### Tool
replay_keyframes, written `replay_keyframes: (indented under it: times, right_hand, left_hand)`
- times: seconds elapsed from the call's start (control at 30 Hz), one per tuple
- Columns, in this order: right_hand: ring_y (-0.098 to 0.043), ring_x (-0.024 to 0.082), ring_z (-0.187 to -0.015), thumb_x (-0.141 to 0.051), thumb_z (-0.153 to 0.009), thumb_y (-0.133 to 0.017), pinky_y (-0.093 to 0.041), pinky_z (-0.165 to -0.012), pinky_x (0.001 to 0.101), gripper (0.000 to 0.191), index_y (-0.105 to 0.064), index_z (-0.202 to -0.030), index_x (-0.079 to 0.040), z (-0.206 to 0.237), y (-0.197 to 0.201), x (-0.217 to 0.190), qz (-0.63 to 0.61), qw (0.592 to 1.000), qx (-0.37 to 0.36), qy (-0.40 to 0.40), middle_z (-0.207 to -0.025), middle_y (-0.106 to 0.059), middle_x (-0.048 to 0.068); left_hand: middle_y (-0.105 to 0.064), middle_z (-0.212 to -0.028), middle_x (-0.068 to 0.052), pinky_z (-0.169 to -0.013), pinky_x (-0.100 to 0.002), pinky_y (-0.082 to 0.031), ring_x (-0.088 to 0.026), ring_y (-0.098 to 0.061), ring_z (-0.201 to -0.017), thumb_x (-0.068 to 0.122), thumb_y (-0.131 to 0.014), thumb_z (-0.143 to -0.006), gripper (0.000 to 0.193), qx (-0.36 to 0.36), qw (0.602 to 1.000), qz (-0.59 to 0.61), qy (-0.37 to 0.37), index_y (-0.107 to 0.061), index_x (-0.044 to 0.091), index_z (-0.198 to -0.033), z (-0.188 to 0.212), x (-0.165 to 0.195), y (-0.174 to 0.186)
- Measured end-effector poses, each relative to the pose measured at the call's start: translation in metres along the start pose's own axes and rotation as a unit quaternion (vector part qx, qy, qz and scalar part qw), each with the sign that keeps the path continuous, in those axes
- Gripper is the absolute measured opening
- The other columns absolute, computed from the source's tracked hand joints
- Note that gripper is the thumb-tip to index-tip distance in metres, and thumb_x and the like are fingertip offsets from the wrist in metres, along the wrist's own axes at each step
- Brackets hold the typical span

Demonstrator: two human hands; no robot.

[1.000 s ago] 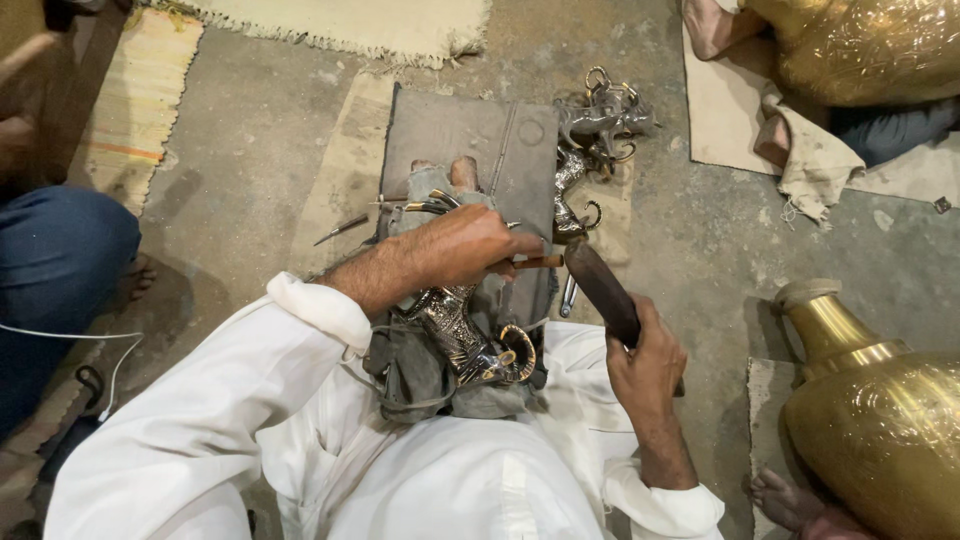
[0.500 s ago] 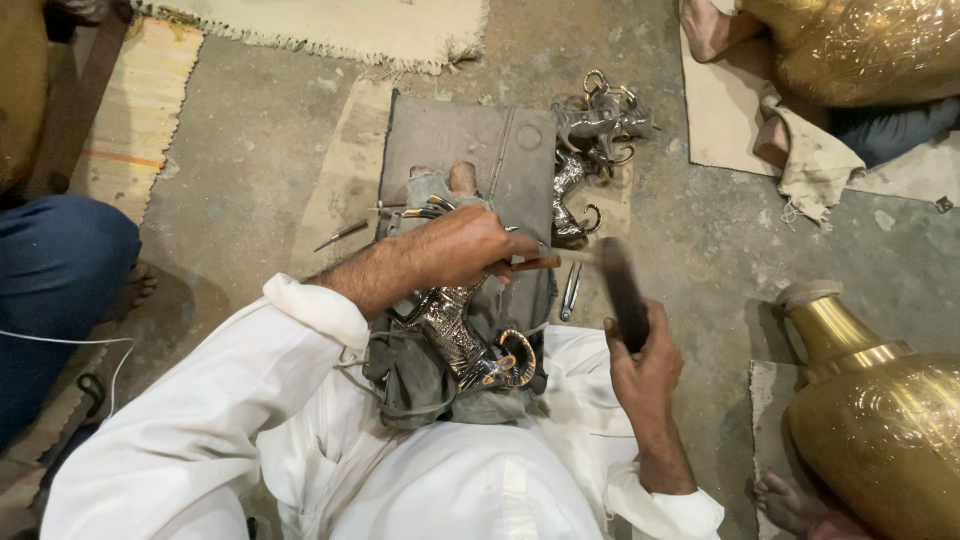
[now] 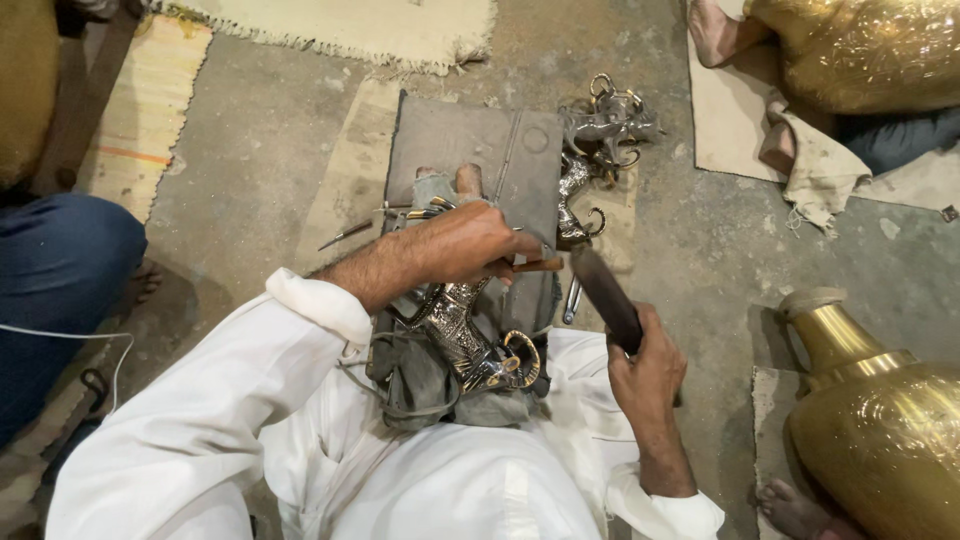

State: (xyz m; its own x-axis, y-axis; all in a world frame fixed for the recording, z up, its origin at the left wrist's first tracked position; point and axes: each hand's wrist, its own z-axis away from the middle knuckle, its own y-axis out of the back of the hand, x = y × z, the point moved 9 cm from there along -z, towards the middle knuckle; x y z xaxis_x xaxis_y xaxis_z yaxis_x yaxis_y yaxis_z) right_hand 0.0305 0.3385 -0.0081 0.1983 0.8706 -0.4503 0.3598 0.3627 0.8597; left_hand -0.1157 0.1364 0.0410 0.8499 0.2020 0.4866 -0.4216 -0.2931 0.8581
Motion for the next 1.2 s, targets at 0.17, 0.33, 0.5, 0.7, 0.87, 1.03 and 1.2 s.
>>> replay_keyframes:
  times: [0.17, 0.33, 0.5, 0.7, 0.87, 1.03, 1.2]
  right_hand:
    - [-0.068, 0.032, -0.084, -0.010, -0.085, -0.076, -0.051, -0.074, 0.0418, 0.037, -0.062, -0.120, -0.012, -0.002, -0.005, 0.003, -0.071, 0.997, -0.013, -0.010, -0.092, -0.070, 0.014]
    - [-0.066, 0.027, -0.074, -0.015, -0.089, -0.078, -0.052, -0.067, 0.0388, 0.034, -0.061, -0.119, -0.012, -0.001, -0.001, 0.005, -0.110, 0.992, -0.003, -0.055, -0.087, -0.069, 0.012]
    - [-0.068, 0.033, -0.084, -0.010, -0.082, -0.074, -0.051, -0.072, 0.0453, 0.036, -0.063, -0.116, -0.011, -0.003, 0.002, -0.019, 0.035, 0.998, 0.003, 0.055, -0.091, -0.071, 0.013]
    - [-0.069, 0.024, -0.076, -0.017, -0.091, -0.075, -0.054, -0.067, 0.0402, 0.033, -0.061, -0.119, -0.008, -0.006, -0.006, 0.003, -0.054, 0.995, -0.045, -0.071, -0.088, -0.069, 0.011]
    - [-0.067, 0.027, -0.078, -0.015, -0.087, -0.077, -0.052, -0.069, 0.0416, 0.033, -0.064, -0.117, -0.010, -0.014, -0.003, -0.003, -0.106, 0.993, -0.017, -0.044, -0.087, -0.071, 0.010]
    - [-0.068, 0.037, -0.082, -0.012, -0.089, -0.075, -0.053, -0.070, 0.0441, 0.033, -0.062, -0.119, -0.011, -0.018, -0.002, -0.016, -0.162, 0.987, -0.007, -0.016, -0.091, -0.070, 0.016]
    - [-0.069, 0.038, -0.078, -0.014, -0.088, -0.077, -0.050, -0.069, 0.0477, 0.039, -0.059, -0.122, -0.009, -0.023, -0.001, -0.015, -0.061, 0.996, -0.039, -0.046, -0.091, -0.071, 0.018]
  left_hand:
    - [-0.073, -0.075, -0.014, -0.067, -0.050, -0.054, -0.037, -0.072, -0.076, 0.022, -0.084, -0.079, 0.045, 0.003, 1.000, -0.015, -0.004, -0.067, 0.012, -0.119, 0.001, -0.001, 0.000]
    - [-0.073, -0.074, -0.014, -0.068, -0.051, -0.053, -0.037, -0.072, -0.076, 0.023, -0.084, -0.081, 0.042, -0.006, 1.000, -0.009, -0.001, -0.067, 0.011, -0.117, 0.000, 0.000, 0.003]
    - [-0.074, -0.077, -0.015, -0.071, -0.050, -0.054, -0.037, -0.072, -0.078, 0.022, -0.085, -0.077, 0.037, -0.013, 1.000, -0.021, 0.005, -0.070, 0.012, -0.110, 0.003, -0.001, 0.007]
    - [-0.076, -0.078, -0.012, -0.074, -0.048, -0.055, -0.033, -0.075, -0.076, 0.016, -0.082, -0.079, 0.038, -0.005, 1.000, 0.002, 0.015, -0.070, 0.014, -0.115, 0.002, -0.001, 0.010]
    - [-0.076, -0.081, -0.012, -0.071, -0.048, -0.054, -0.034, -0.073, -0.078, 0.020, -0.084, -0.080, 0.041, -0.007, 1.000, -0.001, 0.028, -0.069, 0.014, -0.118, 0.006, -0.007, 0.013]
    - [-0.077, -0.085, -0.008, -0.083, -0.054, -0.045, -0.032, -0.074, -0.080, 0.021, -0.083, -0.079, 0.046, -0.001, 0.999, 0.021, 0.030, -0.067, 0.014, -0.122, 0.008, -0.007, 0.013]
    - [-0.078, -0.080, -0.005, -0.102, -0.062, -0.023, -0.027, -0.075, -0.073, 0.025, -0.083, -0.081, 0.041, 0.000, 0.999, 0.005, 0.047, -0.071, 0.020, -0.120, 0.010, -0.007, 0.017]
